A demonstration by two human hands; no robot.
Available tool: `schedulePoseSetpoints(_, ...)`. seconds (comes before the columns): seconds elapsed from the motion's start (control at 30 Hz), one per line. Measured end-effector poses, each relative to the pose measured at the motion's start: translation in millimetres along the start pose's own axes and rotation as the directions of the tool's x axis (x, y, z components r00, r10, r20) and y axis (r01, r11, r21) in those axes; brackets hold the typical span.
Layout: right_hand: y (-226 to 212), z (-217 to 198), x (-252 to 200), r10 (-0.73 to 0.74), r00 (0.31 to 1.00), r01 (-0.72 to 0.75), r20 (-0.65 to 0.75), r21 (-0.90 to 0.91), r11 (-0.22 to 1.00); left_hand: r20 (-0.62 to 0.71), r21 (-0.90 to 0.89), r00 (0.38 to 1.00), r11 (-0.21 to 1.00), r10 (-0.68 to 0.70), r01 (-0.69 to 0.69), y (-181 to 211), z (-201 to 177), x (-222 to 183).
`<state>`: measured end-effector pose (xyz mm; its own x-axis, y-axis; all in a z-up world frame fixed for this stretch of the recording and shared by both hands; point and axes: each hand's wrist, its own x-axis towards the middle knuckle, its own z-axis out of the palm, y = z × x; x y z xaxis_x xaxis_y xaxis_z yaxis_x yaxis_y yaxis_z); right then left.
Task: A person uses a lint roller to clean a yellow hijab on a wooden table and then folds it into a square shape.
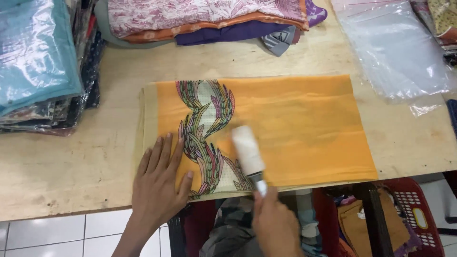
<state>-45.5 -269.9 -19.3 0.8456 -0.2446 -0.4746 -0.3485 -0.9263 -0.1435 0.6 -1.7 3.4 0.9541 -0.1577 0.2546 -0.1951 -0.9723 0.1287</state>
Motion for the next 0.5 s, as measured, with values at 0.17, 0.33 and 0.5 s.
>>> schedulePoseSetpoints(0.17,19.4,-54.4,6.7,0.107,0.993,-0.106,-0.041,0.034,0.994,0.01,-0.004,1.0,1.0,-0.002,0.002,-0.4,-0.5,0.6)
schedulePoseSetpoints(0.33,51.0,-85.1,21.4,0.235,0.972,-0.237,0.029,0.108,0.966,-0.004,0.004,1.0,1.0,0.011,-0.011,0.8,-2.2,1.8)
schedulePoseSetpoints(0.5,106.2,-104.0,43.0,0.394,0.917,-0.379,-0.067,0.163,0.911,-0.01,0.014,1.0,1.0,0.019,-0.018,1.4,-0.6,2.8)
